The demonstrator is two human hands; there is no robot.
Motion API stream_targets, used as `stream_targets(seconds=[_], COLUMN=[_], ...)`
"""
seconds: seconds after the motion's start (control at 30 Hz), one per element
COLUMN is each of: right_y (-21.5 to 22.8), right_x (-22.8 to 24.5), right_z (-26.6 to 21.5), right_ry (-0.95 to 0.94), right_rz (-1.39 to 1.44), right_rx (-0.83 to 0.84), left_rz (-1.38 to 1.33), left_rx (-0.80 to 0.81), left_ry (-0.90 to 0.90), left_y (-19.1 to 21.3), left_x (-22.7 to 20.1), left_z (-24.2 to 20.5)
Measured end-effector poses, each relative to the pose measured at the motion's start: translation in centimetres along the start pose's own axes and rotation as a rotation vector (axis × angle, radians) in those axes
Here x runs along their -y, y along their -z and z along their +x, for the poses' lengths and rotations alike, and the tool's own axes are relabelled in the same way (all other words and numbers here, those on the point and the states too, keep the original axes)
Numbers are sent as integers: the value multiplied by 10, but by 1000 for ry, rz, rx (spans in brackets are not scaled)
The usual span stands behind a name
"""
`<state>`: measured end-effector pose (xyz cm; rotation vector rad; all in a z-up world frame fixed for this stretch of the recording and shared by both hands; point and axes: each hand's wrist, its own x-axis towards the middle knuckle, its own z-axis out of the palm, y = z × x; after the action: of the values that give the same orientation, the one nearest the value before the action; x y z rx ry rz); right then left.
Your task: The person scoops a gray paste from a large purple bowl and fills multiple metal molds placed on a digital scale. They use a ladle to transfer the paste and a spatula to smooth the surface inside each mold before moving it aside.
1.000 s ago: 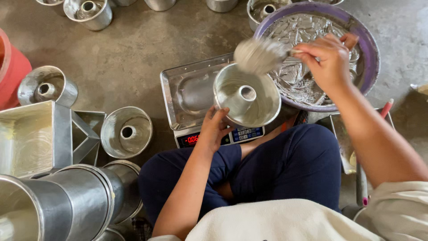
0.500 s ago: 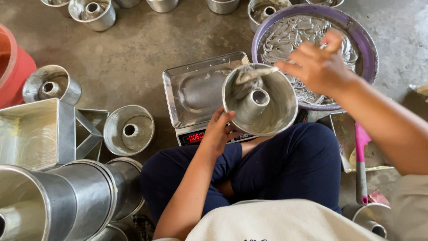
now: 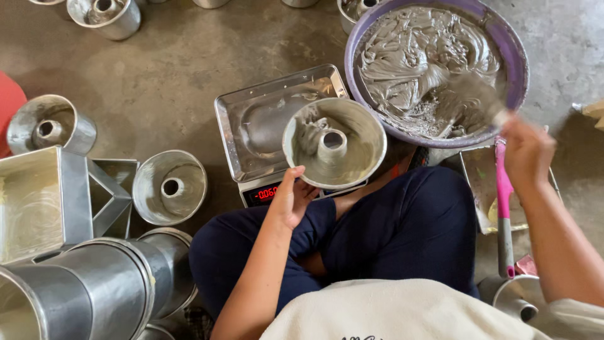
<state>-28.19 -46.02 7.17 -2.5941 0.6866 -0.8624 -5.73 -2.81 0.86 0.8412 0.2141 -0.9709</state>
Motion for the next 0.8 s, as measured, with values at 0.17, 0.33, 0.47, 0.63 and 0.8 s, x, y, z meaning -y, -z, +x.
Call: stream_targets(seconds=[0.17, 0.33, 0.47, 0.63, 0.8], right_y=[-30, -59, -65, -77, -66], right_x=[-106, -130, -99, -20, 94], right_z=[4, 56, 55, 44, 42], right_ry=[143, 125, -71, -606, -366], right_rz=[-670, -586, -551, 346, 683], right_rx=[200, 526, 732, 645, 272], left_rz=[9, -28, -59, -21, -73], left_rx=[-62, -86, -74, -95, -81], left_ry=[-15, -55, -70, -85, -126], left_y=[5, -5, -3, 4, -3], left_x=[-10, -13, -12, -6, 9], left_z=[-7, -15, -18, -11, 8])
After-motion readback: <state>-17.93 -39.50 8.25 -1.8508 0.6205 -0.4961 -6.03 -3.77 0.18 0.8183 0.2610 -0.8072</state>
